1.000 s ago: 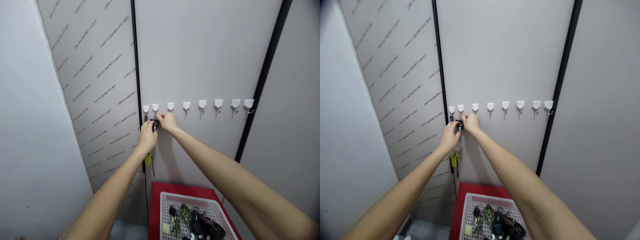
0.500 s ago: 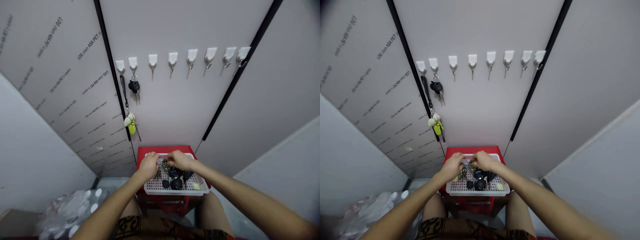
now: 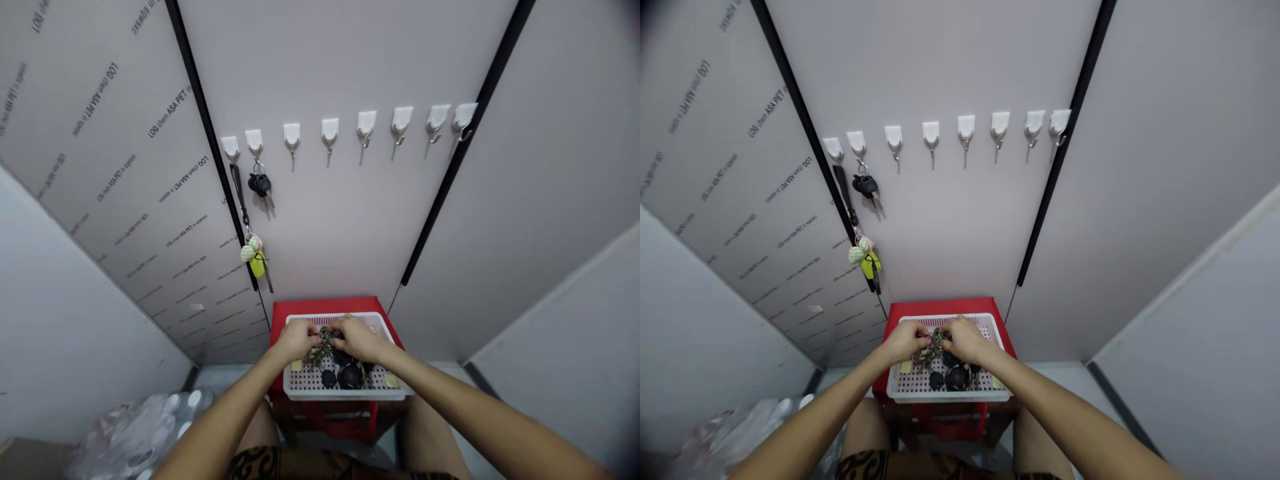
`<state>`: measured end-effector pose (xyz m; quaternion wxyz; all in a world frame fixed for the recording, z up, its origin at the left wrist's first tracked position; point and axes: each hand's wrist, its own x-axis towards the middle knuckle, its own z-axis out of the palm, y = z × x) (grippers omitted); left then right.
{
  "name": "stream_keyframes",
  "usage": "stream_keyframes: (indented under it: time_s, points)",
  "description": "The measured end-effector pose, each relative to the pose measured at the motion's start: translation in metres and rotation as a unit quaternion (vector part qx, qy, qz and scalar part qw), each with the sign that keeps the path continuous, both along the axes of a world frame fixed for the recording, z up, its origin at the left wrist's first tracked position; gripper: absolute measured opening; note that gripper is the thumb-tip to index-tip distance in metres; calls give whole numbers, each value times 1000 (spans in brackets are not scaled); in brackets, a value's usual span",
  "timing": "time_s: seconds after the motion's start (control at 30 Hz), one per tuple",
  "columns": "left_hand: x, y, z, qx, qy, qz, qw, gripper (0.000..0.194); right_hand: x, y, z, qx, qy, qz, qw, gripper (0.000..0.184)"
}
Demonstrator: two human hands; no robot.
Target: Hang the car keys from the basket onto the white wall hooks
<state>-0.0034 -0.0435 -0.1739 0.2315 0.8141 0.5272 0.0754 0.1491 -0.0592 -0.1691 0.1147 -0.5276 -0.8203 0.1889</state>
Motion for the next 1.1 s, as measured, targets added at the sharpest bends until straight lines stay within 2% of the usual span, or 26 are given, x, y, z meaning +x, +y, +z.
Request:
stream_keyframes:
  time_s: [0.1,0.17,0.27,0.37,0.5,0.6,0.7,0.8,0.87,0.97,1.1]
  points:
    - [-3,6,12,-47,-101,10,994,24,-5,-1,9,-21,136,35,990,22]
    - [-4,7,22,-60,-150,21,987,23,-8,2,14,-36,205,23,978,21]
    - [-5,8,38,-78,-199,37,976,22,-12,8,19,-48,266,-20,963,18]
    - [-8,8,55,-98,-241,44,965,20,-16,11,26,-82,319,-8,944,15]
    - [-13,12,76,-45,-278,35,959,14,-21,12,48,-119,385,-2,915,16]
    - [-15,17,90,-12,-325,28,945,12,-24,17,73,-115,408,-12,906,14]
    - [-12,24,106,17,-397,57,916,9,-27,27,105,-76,418,-26,905,11]
    - [-9,29,131,115,-448,89,882,14,-32,39,144,-23,438,-53,897,8]
    - [-8,31,152,204,-439,91,870,17,-38,47,171,10,470,-74,880,8]
    - [-8,33,185,323,-376,74,866,23,-46,61,208,57,519,-89,848,8]
    - [-5,42,218,412,-305,81,855,29,-55,80,240,105,529,-95,837,9]
